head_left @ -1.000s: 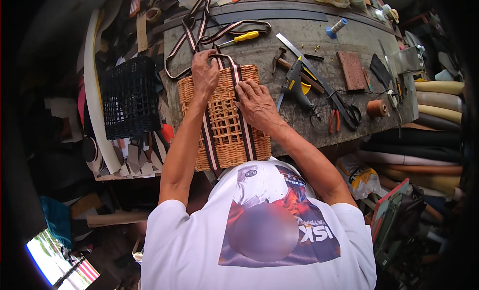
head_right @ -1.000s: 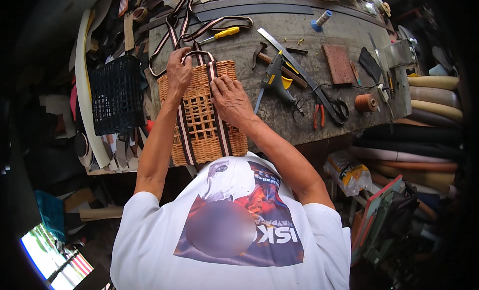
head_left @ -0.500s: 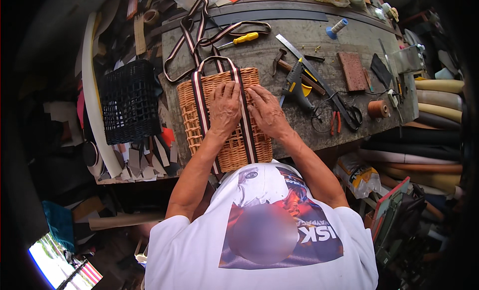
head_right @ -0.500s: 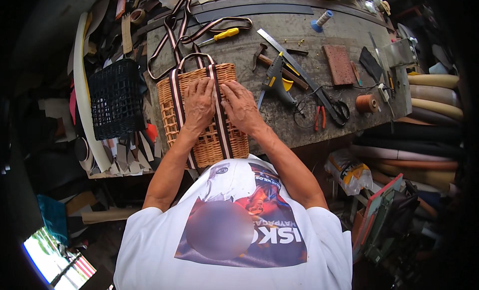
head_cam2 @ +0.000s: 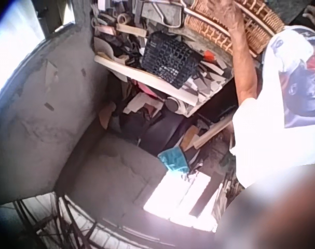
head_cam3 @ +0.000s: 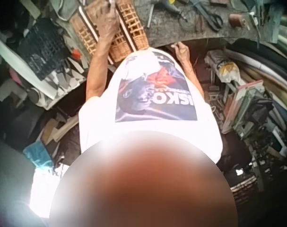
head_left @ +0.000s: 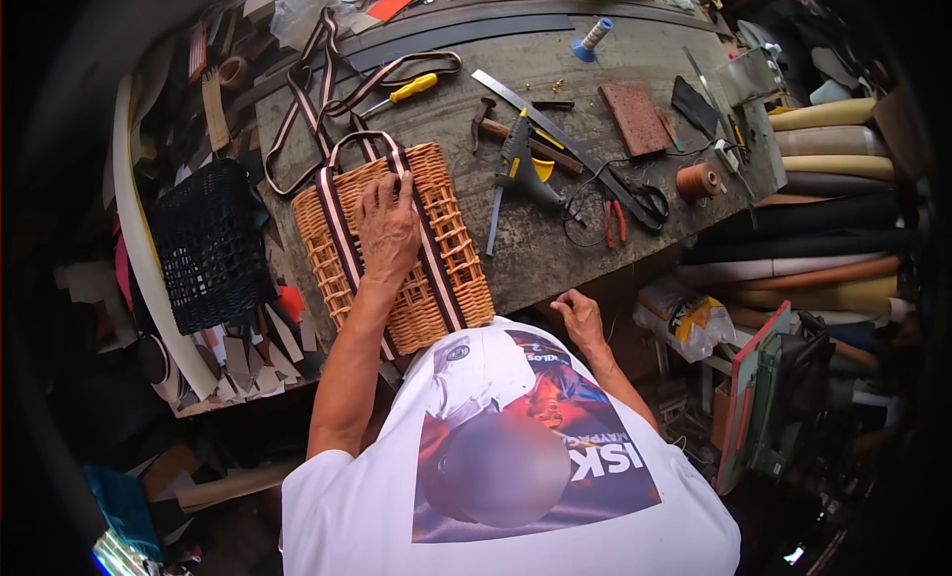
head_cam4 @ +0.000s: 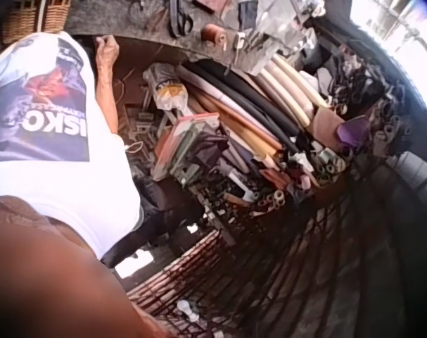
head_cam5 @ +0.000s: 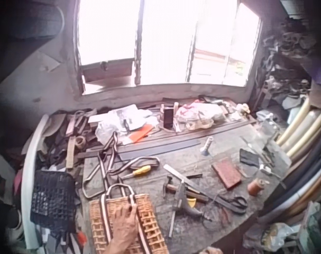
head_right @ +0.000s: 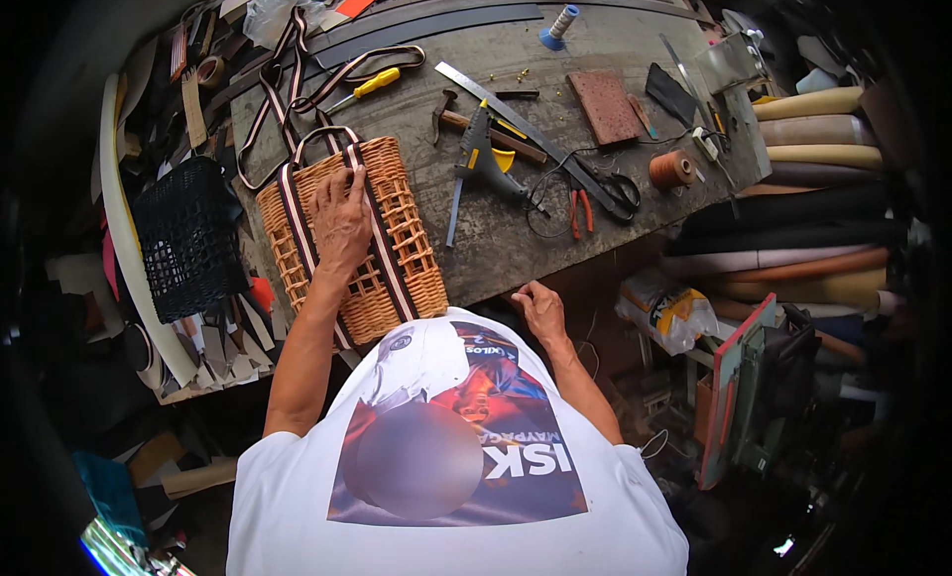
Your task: Apply adhesive and fabric straps to a wicker basket.
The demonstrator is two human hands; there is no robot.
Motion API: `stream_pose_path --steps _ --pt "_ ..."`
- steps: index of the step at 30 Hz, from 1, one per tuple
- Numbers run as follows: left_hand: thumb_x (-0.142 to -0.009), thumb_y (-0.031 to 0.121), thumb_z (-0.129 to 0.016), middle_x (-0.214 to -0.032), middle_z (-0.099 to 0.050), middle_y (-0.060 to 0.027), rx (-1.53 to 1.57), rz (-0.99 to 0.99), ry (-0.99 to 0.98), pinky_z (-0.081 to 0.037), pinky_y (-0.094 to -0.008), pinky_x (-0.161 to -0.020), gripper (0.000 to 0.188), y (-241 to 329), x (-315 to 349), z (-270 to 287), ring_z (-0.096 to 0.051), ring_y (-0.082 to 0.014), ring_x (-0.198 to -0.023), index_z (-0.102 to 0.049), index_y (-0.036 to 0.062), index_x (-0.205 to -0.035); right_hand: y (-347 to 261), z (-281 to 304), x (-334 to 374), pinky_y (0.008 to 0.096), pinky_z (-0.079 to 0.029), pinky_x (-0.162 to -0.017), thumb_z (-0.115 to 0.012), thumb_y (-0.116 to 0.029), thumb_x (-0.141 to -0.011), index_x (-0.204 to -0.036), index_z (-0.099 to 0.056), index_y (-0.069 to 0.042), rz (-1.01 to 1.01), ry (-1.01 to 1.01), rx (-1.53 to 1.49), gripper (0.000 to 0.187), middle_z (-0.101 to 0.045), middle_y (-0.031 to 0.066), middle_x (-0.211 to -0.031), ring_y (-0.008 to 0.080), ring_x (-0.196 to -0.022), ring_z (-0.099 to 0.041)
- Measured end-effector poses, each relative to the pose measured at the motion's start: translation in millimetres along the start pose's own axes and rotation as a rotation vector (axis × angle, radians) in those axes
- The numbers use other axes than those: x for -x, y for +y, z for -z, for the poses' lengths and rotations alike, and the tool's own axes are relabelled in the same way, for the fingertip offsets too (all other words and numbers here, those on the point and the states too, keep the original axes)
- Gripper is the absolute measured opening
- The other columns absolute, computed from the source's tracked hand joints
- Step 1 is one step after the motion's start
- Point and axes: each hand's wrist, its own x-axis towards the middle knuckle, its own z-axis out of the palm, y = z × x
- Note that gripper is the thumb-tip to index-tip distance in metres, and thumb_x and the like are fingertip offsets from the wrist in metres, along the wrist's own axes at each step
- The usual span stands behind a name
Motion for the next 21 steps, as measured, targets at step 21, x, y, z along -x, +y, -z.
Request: stream_pose_path --steps 21 --pt "-0.084 0.010 -0.064 -0.128 -0.052 -0.0066 -0.001 0.105 0.012 -0.031 -0.0425 -0.110 0.052 14 -5 -1 -0.043 -0.0267 -0.126 -0.059 0.0082 -0.135 -70 4 -123 0.0471 -0.045 -0.095 -0.073 -0.013 -0.083 -0.134 -0.051 -0.002 0.634 0.327 0.438 0.057 -0.056 0.0171 -0.120 0.0360 -0.114 -0.054"
